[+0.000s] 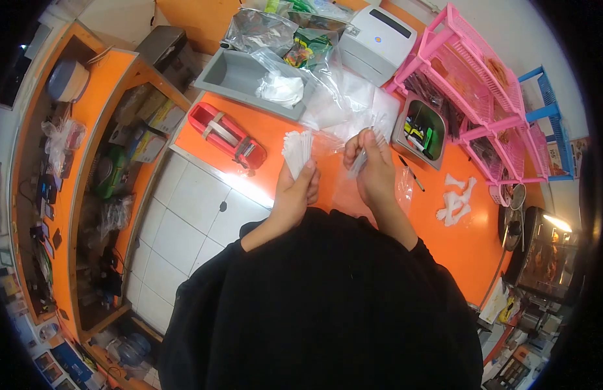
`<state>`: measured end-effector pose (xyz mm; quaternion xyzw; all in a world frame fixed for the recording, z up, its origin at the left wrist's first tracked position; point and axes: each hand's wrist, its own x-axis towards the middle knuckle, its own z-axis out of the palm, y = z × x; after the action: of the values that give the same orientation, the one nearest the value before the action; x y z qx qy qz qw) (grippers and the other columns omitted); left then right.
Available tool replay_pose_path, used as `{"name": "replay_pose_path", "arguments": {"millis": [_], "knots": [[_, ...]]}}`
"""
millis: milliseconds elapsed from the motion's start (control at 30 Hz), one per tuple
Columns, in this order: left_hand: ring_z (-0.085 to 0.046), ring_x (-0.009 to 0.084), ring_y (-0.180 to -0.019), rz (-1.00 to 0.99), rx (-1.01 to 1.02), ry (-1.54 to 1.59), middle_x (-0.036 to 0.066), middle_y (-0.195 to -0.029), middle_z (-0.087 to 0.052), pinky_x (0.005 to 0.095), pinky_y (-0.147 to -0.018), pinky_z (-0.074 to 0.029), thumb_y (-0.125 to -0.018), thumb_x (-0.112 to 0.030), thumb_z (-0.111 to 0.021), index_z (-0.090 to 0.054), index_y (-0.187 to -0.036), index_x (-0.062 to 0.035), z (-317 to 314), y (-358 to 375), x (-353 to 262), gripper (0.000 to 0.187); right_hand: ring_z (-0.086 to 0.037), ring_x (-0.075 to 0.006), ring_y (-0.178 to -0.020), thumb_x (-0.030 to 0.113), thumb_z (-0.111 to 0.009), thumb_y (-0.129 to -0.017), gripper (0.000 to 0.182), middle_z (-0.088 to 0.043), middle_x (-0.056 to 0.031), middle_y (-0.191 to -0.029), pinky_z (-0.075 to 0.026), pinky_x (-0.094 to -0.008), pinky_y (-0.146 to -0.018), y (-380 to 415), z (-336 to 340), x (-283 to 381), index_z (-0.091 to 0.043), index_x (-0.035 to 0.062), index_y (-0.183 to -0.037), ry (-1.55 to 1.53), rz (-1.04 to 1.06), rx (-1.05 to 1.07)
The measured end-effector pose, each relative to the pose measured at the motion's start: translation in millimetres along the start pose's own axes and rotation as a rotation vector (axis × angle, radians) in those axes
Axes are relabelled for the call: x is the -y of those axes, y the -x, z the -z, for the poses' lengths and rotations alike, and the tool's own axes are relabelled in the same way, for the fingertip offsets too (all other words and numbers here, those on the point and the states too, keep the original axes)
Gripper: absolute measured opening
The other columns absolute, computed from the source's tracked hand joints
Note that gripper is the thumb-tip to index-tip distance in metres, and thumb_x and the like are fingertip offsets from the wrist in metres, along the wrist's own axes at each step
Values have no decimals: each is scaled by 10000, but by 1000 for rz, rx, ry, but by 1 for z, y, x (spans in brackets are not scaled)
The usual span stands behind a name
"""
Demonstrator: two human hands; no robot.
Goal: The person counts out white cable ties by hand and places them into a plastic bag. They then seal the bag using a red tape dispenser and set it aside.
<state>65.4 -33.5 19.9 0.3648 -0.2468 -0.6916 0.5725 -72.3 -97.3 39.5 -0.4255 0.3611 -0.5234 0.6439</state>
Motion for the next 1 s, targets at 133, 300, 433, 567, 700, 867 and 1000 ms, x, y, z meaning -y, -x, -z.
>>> {"name": "replay_pose_path", "arguments": {"millis": [133,300,433,567,700,867,1000], "knots": [[-331,42,-464,53,21,201,11,-698,-431,180,-387,-255,-936,-209,-391,-378,-1029,-108,-6,3,-2,137,-438,-94,-542,243,-404,-932,193,-458,-7,-661,-334,-194,-484,9,-12,10,-466,68,-883,-229,-207,20],[-367,52,-471,-47,61,2,38,-745,-498,181,-383,-297,-936,-203,-390,-378,-1092,-74,-13,6,-4,203,-421,-92,-461,185,-469,-905,146,-414,6,-571,-326,-193,-424,16,-17,8,-466,40,-911,22,-193,138],[-398,56,-483,-112,84,-42,59,-770,-533,179,-379,-322,-933,-179,-399,-371,-1118,-40,-15,7,-7,233,-364,-68,-430,109,-552,-859,121,-354,32,-524,-293,-188,-392,23,-32,14,-472,21,-885,-2,-130,148],[-403,53,-489,-129,87,-40,67,-776,-545,178,-376,-324,-931,-168,-406,-373,-1108,-34,-16,9,-9,225,-354,-54,-452,75,-574,-839,114,-359,33,-541,-289,-188,-399,25,-36,18,-479,16,-862,-32,-84,112],[-404,52,-493,-139,80,-29,75,-794,-557,177,-378,-328,-930,-171,-410,-372,-1111,-34,-17,11,-8,230,-362,-51,-462,82,-572,-842,110,-397,25,-558,-292,-187,-413,26,-34,18,-484,16,-856,-42,-70,117],[-404,52,-499,-131,93,-15,75,-792,-554,175,-379,-330,-928,-162,-413,-376,-1109,-33,-19,11,-8,225,-374,-49,-475,92,-563,-848,101,-479,-4,-608,-301,-179,-429,29,-36,22,-490,23,-848,-55,-80,101],[-405,52,-503,-133,76,-3,74,-789,-549,174,-380,-332,-927,-156,-412,-381,-1106,-32,-21,11,-8,220,-384,-47,-482,90,-556,-850,94,-486,-6,-615,-306,-176,-430,28,-34,20,-489,25,-845,-32,-76,107]]}}
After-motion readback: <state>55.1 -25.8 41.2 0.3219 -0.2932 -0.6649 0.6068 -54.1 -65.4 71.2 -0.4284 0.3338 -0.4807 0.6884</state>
